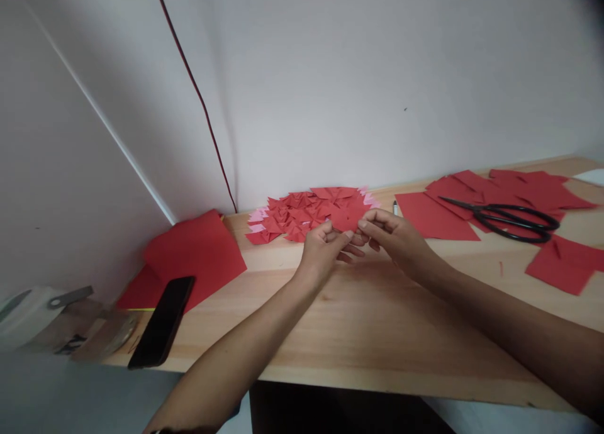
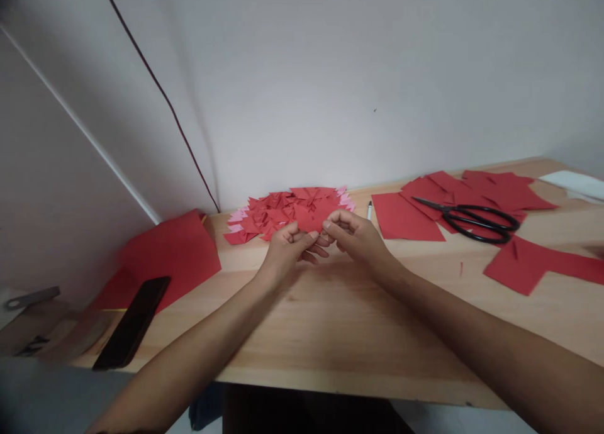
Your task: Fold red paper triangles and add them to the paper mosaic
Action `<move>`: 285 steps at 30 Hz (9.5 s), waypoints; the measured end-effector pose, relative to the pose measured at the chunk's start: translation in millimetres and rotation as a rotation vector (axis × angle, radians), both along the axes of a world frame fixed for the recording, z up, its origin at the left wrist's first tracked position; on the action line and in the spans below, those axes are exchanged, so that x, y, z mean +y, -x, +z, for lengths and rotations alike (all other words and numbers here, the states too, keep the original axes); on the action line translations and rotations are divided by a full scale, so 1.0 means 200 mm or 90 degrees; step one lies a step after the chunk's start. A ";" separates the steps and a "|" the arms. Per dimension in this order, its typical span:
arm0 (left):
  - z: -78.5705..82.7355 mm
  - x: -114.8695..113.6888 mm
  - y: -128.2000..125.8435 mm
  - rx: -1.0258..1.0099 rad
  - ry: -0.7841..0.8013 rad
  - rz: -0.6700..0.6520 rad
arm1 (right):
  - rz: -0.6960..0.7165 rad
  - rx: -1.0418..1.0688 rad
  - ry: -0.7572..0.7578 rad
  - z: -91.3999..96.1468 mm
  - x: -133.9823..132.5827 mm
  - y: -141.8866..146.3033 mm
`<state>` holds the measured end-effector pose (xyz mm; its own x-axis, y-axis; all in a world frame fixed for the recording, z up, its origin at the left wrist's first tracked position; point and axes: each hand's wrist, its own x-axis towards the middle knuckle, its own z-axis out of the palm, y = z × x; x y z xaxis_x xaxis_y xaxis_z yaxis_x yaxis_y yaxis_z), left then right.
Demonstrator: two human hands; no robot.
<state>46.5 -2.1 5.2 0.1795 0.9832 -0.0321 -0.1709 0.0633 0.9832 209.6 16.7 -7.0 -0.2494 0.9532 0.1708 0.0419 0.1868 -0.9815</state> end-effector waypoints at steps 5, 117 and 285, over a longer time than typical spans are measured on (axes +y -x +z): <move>-0.03 0.05 -0.05 -0.050 0.000 0.063 | 0.029 0.015 0.023 0.00 0.07 0.01; -0.08 0.06 0.07 -0.054 0.041 0.170 | 0.091 0.004 0.044 -0.10 0.22 0.08; -0.06 0.06 0.08 0.165 -0.091 0.227 | -0.023 -0.184 -0.099 -0.04 0.16 0.07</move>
